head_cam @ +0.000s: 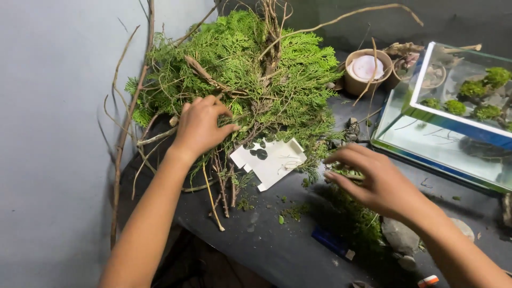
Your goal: A person is meticulously assembling and decorating a miniature terrarium by trimming moss and branches and attaching them to rocks.
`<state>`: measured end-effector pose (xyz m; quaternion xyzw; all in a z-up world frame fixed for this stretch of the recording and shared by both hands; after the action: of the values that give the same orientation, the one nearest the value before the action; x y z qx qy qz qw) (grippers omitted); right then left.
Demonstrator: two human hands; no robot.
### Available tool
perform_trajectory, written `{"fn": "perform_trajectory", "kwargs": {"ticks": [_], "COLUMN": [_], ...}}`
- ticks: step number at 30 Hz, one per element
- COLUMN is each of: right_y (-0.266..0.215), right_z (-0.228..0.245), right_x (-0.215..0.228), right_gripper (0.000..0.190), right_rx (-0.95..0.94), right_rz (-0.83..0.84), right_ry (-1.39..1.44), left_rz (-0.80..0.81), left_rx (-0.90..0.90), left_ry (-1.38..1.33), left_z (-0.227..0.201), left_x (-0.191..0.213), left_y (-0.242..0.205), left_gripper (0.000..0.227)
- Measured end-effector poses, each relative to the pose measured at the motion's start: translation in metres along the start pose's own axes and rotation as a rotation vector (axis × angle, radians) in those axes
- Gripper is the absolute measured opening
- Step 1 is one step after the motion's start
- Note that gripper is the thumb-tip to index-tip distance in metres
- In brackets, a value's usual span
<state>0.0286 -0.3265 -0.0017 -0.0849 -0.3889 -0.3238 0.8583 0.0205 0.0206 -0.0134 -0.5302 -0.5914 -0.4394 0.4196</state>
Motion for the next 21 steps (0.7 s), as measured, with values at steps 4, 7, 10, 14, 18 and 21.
{"fn": "perform_trajectory", "kwargs": {"ticks": [4, 7, 10, 14, 18, 21], "right_y": [0.043, 0.062, 0.072, 0.076, 0.066, 0.06], "right_z": [0.002, 0.011, 0.016, 0.019, 0.017, 0.011], "right_x": [-0.015, -0.02, -0.016, -0.01, -0.02, -0.029], "right_gripper": [0.023, 0.029, 0.039, 0.05, 0.052, 0.052], "right_rx": [0.022, -0.014, -0.067, -0.097, -0.149, -0.177], "right_rz": [0.027, -0.007, -0.062, -0.095, -0.049, -0.029], "right_ry": [0.088, 0.216, 0.359, 0.551, 0.712, 0.785], "left_rz": [-0.01, 0.066, 0.192, 0.267, 0.251, 0.249], "left_rx": [0.005, 0.013, 0.01, 0.049, 0.038, 0.004], "left_ry": [-0.002, -0.52, -0.908, -1.194, -1.389, -1.436], "left_z": [-0.011, -0.033, -0.053, -0.074, -0.089, -0.098], "left_x": [0.012, 0.025, 0.024, 0.003, -0.017, -0.024], "left_y": [-0.009, -0.027, -0.02, -0.017, -0.011, -0.005], "left_gripper": [0.007, 0.013, 0.019, 0.024, 0.024, 0.022]}}
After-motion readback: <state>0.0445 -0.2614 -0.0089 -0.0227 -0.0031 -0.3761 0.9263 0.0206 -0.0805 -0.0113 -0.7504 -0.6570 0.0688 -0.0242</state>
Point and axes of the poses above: each hand's wrist, its own y-axis towards the middle knuckle, its own x-axis out of the back of the hand, z = x × y, the point moved 3 cm from there along y, towards the middle knuckle, and after that the axes turned 4 degrees about z, right-handed, at the moved point
